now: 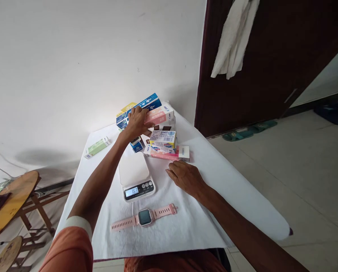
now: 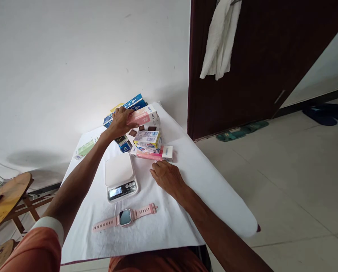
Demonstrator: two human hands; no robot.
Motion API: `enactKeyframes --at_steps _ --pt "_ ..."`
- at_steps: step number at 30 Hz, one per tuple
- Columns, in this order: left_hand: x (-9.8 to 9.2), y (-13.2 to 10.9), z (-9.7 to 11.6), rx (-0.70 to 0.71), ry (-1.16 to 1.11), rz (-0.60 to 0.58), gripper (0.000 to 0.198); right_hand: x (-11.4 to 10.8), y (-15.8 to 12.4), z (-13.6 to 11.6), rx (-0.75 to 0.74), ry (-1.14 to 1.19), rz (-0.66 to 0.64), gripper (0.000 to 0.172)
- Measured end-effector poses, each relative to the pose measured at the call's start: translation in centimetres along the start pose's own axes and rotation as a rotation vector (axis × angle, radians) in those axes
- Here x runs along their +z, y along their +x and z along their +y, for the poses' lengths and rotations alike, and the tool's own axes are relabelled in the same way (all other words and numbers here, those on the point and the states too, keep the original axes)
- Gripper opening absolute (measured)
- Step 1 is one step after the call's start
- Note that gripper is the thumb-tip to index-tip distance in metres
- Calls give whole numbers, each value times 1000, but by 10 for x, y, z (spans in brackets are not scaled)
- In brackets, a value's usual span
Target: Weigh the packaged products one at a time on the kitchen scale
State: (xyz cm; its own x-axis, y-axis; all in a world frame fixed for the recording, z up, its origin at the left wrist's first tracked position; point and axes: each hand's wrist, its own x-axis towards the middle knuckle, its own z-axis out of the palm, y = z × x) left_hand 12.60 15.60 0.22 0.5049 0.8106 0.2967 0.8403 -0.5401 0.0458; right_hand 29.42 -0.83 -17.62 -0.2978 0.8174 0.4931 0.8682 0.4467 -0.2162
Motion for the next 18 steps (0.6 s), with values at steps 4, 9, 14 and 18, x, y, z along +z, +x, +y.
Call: enactKeyframes --at_steps 4,9,14,18 --pt "-18 -24 -3 47 -149 50 49 -1 0 0 4 -1 7 24" --pt "-56 -102 -12 51 -135 59 52 -4 1 -4 48 19 -45 28" --pt "-47 -176 -22 2 -188 -114 48 -5 2 -5 92 22 -109 28" --pt "-21 -203 -27 -76 -231 -204 47 -5 2 -4 90 35 -101 29"
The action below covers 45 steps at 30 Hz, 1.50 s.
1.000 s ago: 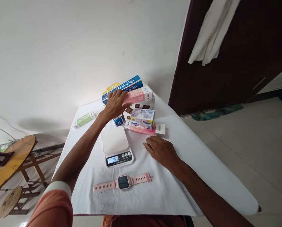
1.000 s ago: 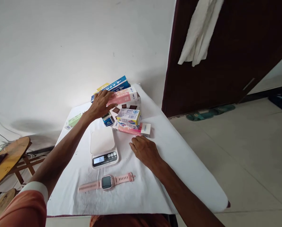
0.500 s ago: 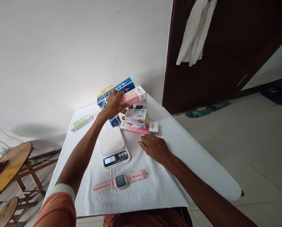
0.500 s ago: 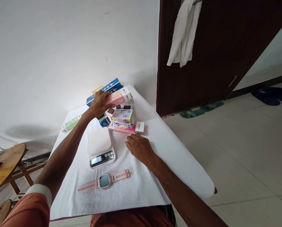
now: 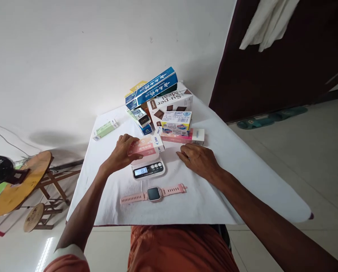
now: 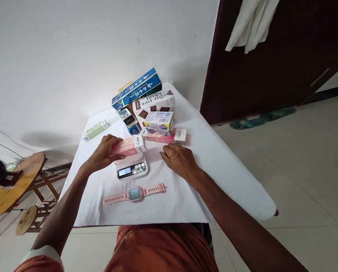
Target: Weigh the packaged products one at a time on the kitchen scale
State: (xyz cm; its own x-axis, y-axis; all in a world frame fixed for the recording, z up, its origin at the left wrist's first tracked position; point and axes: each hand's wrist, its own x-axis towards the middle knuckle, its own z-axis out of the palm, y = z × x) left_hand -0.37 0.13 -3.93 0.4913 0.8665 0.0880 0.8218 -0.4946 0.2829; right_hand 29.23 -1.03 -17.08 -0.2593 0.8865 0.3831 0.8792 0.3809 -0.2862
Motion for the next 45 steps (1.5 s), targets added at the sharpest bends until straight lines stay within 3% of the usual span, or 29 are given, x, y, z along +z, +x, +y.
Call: enactKeyframes --at_steps 6,11,14,18,21,23,26,29,31,34,39,42,45 --pt "16 -2 -9 -27 28 -20 50 1 -1 1 -19 3 24 32" --pt "19 -5 -12 -44 65 -37 55 2 -1 1 -28 5 34 35" --pt "5 -10 -11 -38 10 -17 67 2 0 1 -18 -2 14 35" --pt "-28 -12 -8 13 -91 154 64 0 0 0 -4 0 -5 34" --pt "-36 -11 -3 19 -82 231 63 -1 0 0 1 2 -13 35" --pt "-27 -9 1 19 -56 180 62 0 -1 1 -1 5 -7 35" --pt "0 -6 4 -41 24 9 58 2 -2 3 -22 19 24 35" --pt "17 -6 -3 -106 63 -92 50 5 -4 5 -55 30 71 38" --pt "13 -9 -19 -123 49 -87 46 6 -5 6 -67 38 101 39" --pt "-14 -11 -60 -177 27 7 45 7 -5 7 -79 43 137 40" --pt "-65 17 -149 -522 210 117 44 7 -5 6 -99 12 192 41" --pt "-72 46 -189 -690 250 100 42 8 -5 7 -116 6 227 39" --pt "-65 68 -212 -749 241 39 43 7 -5 8 -144 -4 263 38"
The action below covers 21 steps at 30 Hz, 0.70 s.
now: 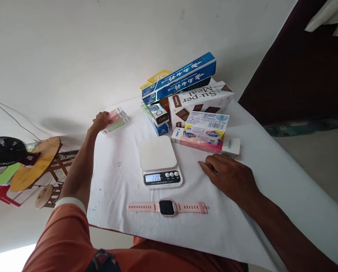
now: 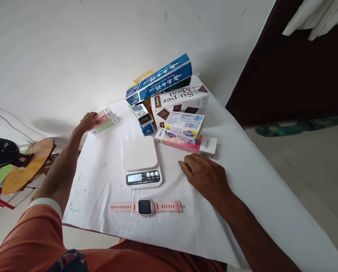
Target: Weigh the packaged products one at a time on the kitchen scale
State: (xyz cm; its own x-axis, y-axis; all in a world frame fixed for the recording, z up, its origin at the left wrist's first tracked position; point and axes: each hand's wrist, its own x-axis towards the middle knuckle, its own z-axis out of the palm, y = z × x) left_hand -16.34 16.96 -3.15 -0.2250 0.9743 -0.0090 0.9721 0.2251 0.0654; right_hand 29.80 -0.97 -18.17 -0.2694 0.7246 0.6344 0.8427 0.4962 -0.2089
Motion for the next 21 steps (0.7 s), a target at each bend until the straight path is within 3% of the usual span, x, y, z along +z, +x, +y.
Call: enactKeyframes --at_steps 4,11,21 --pt "13 18 0 4 17 -57 45 -1 2 0 -36 -28 16 37" --pt "14 32 -1 40 117 -132 64 -2 3 1 -46 -64 7 37" --pt "14 54 7 58 218 -214 60 -4 3 0 36 6 -82 38"
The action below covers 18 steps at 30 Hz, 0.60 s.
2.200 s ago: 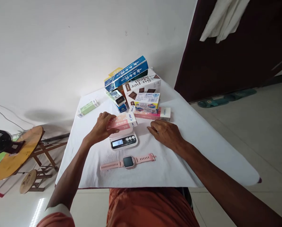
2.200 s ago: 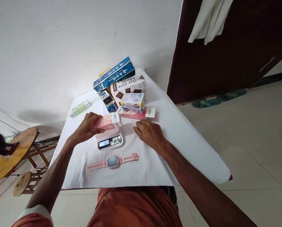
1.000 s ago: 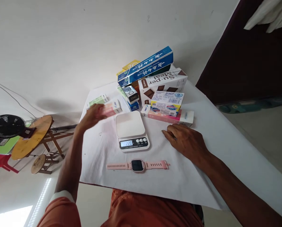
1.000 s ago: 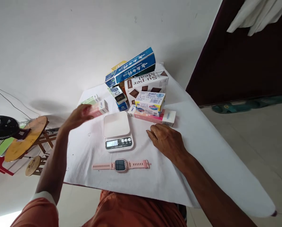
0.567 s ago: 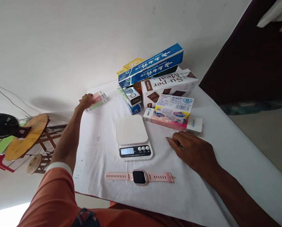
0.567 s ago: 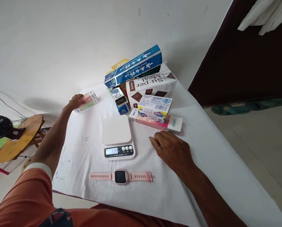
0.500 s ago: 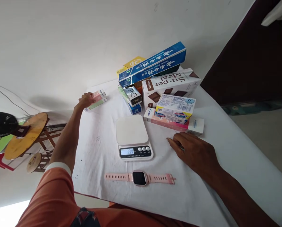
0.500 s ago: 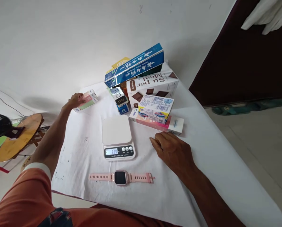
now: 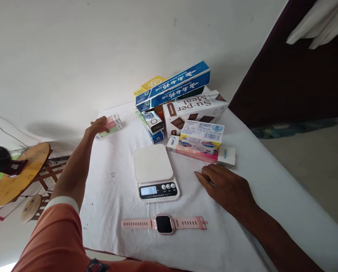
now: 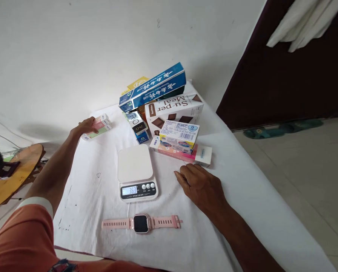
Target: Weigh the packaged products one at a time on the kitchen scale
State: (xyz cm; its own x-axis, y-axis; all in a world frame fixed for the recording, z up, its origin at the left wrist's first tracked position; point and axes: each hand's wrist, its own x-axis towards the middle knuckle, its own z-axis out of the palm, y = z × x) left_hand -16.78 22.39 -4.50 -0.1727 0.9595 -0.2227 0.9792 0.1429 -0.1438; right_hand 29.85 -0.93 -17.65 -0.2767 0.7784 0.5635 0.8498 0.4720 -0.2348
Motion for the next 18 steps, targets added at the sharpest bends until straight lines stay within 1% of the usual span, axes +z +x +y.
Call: enactKeyframes --at_steps 2,5,7,8,10,11,13,14,15,17,18 --pt "-1 -2 0 8 7 11 65 0 1 0 -25 -25 14 36" --pt "-9 -11 5 12 -16 45 80 1 1 0 -65 -56 69 34" --pt "-21 -19 15 34 -90 123 85 2 2 0 -87 -62 98 34" --pt "-29 -23 24 69 -145 191 83 2 2 0 -92 -63 106 33" --pt "-46 -31 50 208 -258 366 70 2 2 0 -90 -58 110 33" --pt "-55 -36 67 306 -303 458 64 1 2 0 -84 -52 105 33" --pt "-69 -45 107 516 -352 589 57 1 1 0 -71 -36 81 34" --pt "-74 -50 129 603 -356 612 56 1 1 0 -65 -29 67 34" --pt "-78 -55 149 667 -346 610 57 1 1 0 -62 -25 55 35" --pt "-82 -63 184 724 -289 567 57 2 0 1 -61 -29 50 34" --pt "-82 -65 196 730 -257 541 55 2 -1 1 -62 -35 57 34"
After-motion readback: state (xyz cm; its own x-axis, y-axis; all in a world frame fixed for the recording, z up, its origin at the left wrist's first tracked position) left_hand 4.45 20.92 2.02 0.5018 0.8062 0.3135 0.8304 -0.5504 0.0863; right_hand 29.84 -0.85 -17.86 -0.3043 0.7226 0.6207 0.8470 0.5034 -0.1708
